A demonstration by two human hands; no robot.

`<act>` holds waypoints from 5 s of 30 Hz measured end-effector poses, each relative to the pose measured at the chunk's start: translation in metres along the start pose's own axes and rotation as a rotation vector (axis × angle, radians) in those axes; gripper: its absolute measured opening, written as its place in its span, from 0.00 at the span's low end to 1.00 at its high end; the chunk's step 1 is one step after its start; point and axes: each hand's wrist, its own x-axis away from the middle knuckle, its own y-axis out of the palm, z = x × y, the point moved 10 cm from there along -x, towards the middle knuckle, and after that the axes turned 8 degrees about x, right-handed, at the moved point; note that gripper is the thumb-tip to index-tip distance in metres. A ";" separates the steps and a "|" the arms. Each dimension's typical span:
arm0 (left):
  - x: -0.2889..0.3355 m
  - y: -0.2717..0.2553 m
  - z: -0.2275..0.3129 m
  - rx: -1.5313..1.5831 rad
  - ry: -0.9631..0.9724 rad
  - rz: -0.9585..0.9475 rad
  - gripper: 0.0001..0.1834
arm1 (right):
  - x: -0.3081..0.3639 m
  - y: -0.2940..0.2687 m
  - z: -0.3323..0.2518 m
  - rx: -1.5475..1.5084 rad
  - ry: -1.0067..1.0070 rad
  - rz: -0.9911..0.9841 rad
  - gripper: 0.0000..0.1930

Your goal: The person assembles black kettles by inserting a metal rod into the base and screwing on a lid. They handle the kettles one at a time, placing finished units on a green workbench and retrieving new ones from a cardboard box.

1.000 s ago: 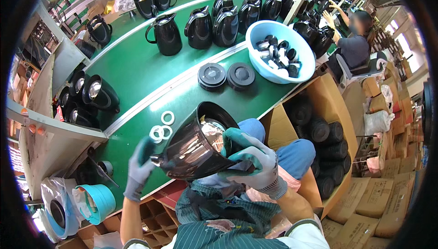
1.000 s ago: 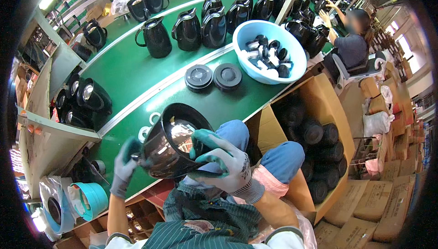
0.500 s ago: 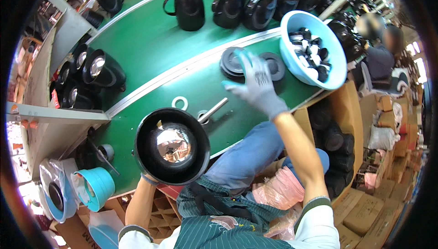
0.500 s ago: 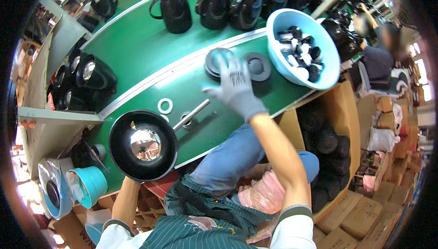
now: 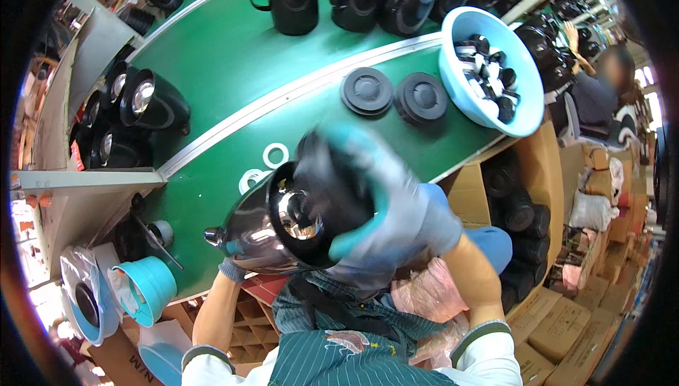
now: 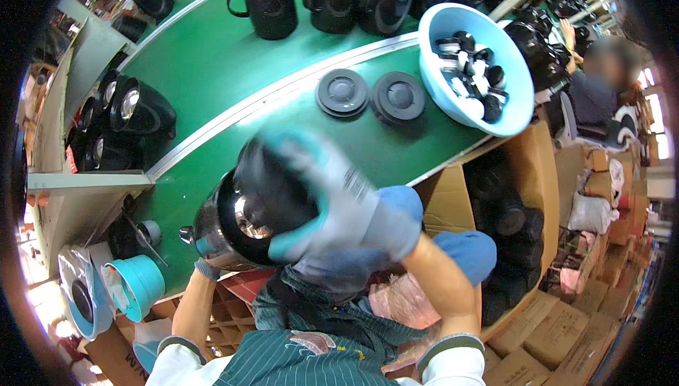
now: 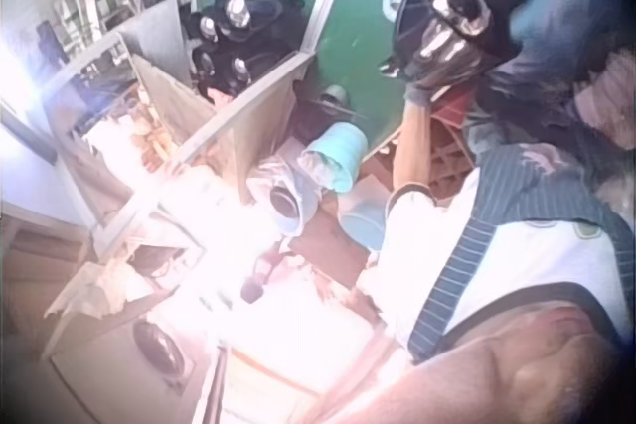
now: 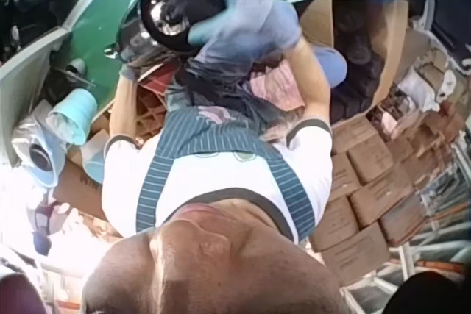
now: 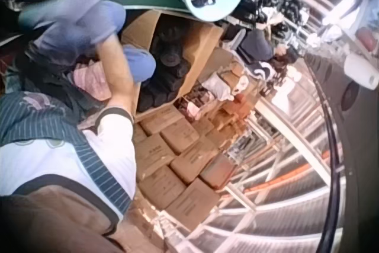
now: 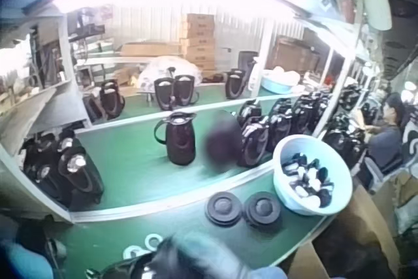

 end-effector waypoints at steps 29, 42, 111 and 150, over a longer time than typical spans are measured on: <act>0.013 0.167 0.000 0.118 -0.406 -0.370 0.26 | 0.217 -0.028 -0.149 0.200 0.021 0.472 0.62; 0.101 0.316 0.135 -1.676 1.469 -0.453 0.17 | 0.278 0.020 -0.047 -0.767 0.731 0.633 0.43; 0.030 0.268 0.121 -0.994 0.778 -0.143 0.19 | 0.272 -0.013 -0.098 -0.557 0.384 0.765 0.46; 0.118 0.445 0.127 -1.219 1.499 -0.479 0.26 | 0.336 0.052 -0.068 0.140 0.658 0.783 0.40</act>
